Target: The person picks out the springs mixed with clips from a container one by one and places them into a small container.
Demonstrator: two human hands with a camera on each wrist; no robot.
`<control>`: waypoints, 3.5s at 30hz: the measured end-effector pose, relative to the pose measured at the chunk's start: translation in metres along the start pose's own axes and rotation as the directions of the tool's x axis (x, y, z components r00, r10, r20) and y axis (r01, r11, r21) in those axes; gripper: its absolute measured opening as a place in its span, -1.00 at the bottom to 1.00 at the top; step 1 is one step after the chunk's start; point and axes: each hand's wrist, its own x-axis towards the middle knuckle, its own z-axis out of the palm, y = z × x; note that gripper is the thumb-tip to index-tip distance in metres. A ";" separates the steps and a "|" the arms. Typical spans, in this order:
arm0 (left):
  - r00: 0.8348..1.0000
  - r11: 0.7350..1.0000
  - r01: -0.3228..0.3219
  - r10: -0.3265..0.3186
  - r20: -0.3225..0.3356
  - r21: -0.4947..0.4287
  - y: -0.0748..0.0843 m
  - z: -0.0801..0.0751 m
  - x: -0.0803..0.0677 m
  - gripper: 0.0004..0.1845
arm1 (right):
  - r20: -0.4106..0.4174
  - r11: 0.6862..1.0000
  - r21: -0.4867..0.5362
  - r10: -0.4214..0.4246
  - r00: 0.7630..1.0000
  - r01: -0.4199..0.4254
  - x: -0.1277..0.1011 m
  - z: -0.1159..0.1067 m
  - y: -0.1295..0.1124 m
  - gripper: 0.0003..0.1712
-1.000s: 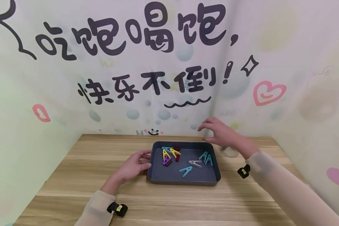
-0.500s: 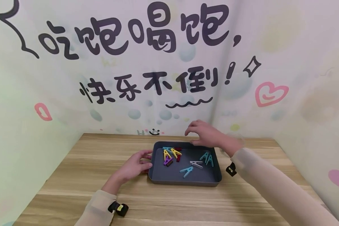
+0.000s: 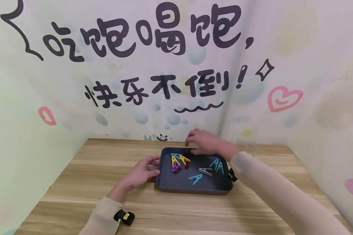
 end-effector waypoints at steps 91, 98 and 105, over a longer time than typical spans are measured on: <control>1.000 1.000 0.002 -0.002 -0.002 0.018 0.002 0.002 0.000 -0.37 | -0.195 0.921 0.330 0.282 0.939 -0.207 -0.066 0.000 0.026 -0.89; 1.000 1.000 0.003 -0.003 -0.001 0.022 0.003 0.002 -0.001 -0.37 | -0.260 0.913 0.365 0.289 0.921 -0.183 -0.080 -0.002 0.030 -0.90; 1.000 1.000 -0.001 0.001 0.001 0.022 0.003 0.001 -0.001 -0.37 | -0.302 0.906 0.383 0.310 0.902 -0.183 -0.092 -0.005 0.033 -0.90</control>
